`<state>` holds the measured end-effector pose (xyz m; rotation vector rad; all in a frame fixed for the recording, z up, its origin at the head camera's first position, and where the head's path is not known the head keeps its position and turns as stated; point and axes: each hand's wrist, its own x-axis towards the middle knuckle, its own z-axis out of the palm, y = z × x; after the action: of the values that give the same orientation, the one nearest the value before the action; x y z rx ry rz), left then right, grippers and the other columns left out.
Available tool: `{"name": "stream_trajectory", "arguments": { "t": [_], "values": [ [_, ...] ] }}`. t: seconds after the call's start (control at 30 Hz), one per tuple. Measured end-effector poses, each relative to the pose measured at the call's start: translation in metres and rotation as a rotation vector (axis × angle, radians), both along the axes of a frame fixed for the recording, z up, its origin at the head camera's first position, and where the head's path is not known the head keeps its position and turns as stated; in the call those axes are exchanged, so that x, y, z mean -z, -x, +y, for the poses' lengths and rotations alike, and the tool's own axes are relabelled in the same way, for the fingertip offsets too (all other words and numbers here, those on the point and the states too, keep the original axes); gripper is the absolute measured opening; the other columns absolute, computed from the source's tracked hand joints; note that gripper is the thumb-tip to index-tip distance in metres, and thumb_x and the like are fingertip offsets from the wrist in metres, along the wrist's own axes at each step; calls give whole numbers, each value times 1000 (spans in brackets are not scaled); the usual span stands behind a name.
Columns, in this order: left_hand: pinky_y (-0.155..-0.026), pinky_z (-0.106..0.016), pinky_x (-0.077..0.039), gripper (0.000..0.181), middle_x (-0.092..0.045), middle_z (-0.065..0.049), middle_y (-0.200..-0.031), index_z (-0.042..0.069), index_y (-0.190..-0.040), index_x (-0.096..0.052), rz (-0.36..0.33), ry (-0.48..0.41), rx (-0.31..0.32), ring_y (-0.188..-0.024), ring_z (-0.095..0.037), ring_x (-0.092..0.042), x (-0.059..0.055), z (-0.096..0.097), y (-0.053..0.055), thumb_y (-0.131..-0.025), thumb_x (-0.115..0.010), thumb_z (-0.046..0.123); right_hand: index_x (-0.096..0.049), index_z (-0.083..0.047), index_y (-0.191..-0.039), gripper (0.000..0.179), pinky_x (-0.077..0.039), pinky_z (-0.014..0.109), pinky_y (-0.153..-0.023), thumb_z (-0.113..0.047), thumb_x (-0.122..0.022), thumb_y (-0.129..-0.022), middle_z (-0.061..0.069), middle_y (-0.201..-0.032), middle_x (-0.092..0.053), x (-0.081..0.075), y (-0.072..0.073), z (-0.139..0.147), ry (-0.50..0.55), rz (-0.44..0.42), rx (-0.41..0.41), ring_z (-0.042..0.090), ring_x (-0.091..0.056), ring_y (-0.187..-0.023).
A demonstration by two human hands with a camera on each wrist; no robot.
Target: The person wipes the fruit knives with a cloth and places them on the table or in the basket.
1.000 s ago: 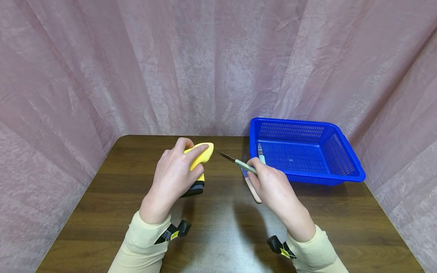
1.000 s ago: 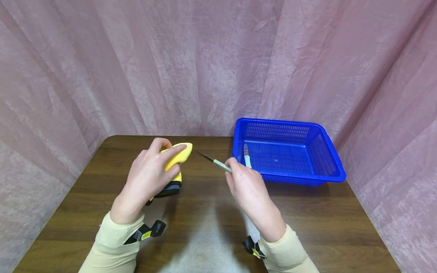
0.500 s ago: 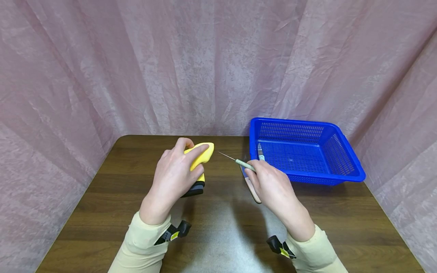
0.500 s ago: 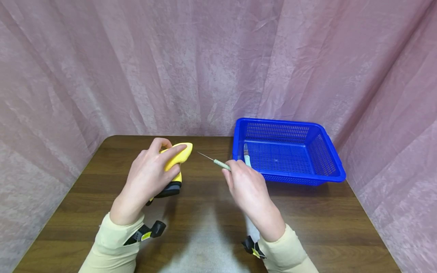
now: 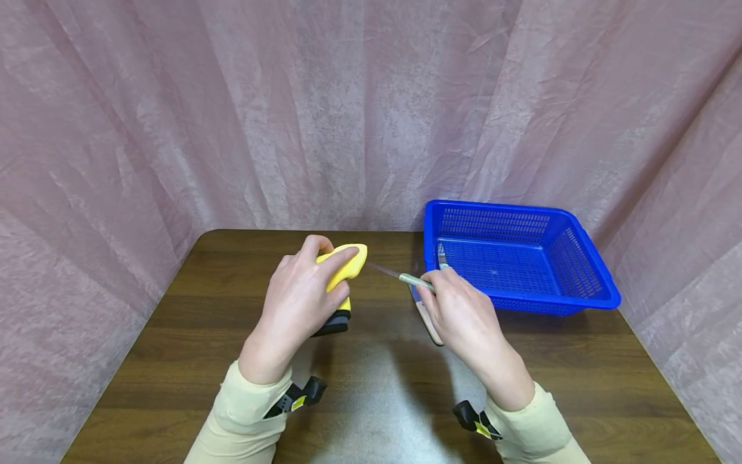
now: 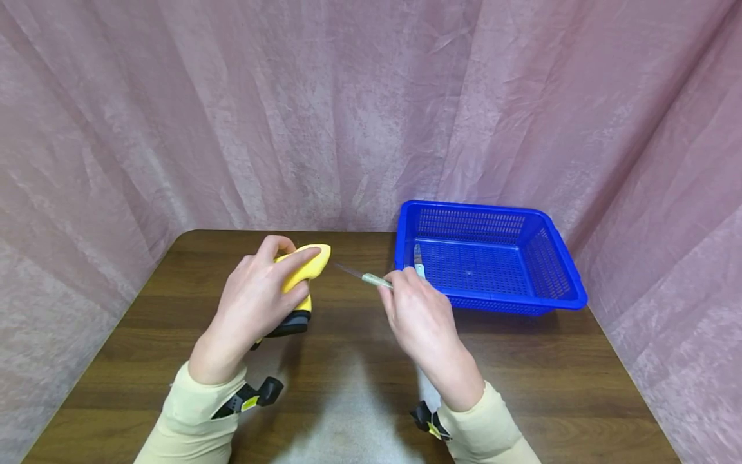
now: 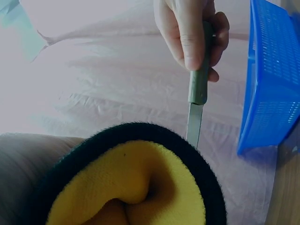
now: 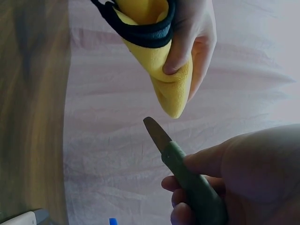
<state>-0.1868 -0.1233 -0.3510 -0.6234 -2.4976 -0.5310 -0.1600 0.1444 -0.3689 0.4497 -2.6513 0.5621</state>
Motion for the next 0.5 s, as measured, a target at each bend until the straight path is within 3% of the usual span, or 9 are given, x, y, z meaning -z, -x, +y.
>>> {"name": "stream_trajectory", "arguments": {
  "t": [0.23,0.5],
  "values": [
    [-81,-53,-53,56,-63,-16,-124,23,-137,-79,-8,8,5,-82,-35,-65,1,4,-1,-83,-77,7,-77,-7,-110,11,-52,46,-57,-17,-76,-104,3,-91,-64,2,0,0,11,18,-7,24,-60,-69],
    [-82,-53,-53,56,-63,-15,-124,24,-137,-79,-3,16,21,-83,-35,-67,0,9,-2,-83,-78,7,-76,-7,-111,13,-53,47,-56,-14,-79,-101,4,-91,-65,3,0,0,15,46,-16,25,-62,-69]
  ]
}}
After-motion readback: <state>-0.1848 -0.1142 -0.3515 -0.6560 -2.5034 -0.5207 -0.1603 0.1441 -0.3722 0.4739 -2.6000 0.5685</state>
